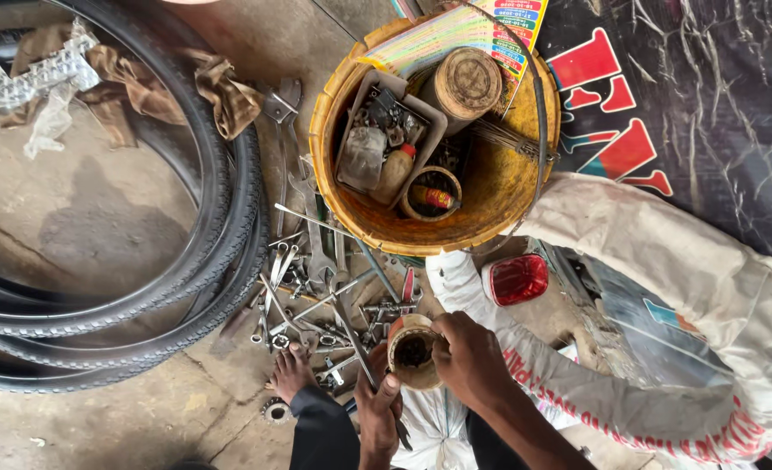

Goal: The person assembles a bicycle by attaching the rear wheel and pedals. They use a wrench to tighten bolts on the rear wheel axle and install the pedals onto the crank arms. The person also retrieves lubricant from a container and applies it to the pedal threads before installation.

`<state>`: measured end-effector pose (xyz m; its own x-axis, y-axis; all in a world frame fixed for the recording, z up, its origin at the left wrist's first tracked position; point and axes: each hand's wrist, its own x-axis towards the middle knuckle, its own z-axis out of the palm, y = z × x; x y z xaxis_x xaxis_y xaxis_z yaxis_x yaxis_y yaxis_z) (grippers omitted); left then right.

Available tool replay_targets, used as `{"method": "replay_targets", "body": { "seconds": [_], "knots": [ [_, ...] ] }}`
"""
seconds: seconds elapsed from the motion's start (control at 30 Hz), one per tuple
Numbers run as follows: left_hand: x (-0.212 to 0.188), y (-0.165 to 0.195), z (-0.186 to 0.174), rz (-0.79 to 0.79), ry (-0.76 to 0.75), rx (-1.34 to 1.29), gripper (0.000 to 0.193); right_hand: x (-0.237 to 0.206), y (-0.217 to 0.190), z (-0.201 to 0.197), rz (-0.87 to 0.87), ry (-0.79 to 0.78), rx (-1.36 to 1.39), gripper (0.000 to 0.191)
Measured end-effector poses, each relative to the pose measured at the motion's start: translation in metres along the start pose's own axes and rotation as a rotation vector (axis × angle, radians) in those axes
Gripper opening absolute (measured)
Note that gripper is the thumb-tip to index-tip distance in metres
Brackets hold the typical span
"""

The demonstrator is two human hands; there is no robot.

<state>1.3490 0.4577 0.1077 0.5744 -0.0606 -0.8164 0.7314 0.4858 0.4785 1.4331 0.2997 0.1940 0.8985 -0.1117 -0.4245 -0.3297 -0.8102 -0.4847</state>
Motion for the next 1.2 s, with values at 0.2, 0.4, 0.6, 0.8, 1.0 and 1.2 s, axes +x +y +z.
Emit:
{"method": "replay_targets", "body": {
  "seconds": [0.2, 0.4, 0.6, 0.8, 1.0, 1.2],
  "knots": [
    [-0.001, 0.006, -0.005, -0.029, 0.009, -0.110, 0.077, 0.012, -0.020, -0.017, 0.122, -0.332, -0.030, 0.014],
    [-0.003, 0.008, -0.005, 0.014, -0.003, -0.215, 0.072, 0.124, -0.029, -0.041, 0.029, 0.064, 0.154, 0.033],
    [-0.002, 0.014, -0.005, -0.005, 0.060, -0.135, 0.075, 0.249, -0.042, -0.040, 0.108, 0.453, -0.094, 0.072],
    [0.000, 0.021, -0.006, -0.006, 0.069, -0.219, 0.075, 0.254, -0.105, -0.007, 0.445, 0.412, 0.051, 0.117],
    [0.003, 0.026, -0.007, -0.004, 0.086, -0.225, 0.079, 0.265, -0.148, 0.004, 0.588, 0.317, -0.159, 0.085],
    [0.005, 0.028, -0.014, -0.005, 0.081, -0.185, 0.077, 0.273, -0.150, 0.000, 0.570, 0.410, -0.100, 0.076]
  ]
}}
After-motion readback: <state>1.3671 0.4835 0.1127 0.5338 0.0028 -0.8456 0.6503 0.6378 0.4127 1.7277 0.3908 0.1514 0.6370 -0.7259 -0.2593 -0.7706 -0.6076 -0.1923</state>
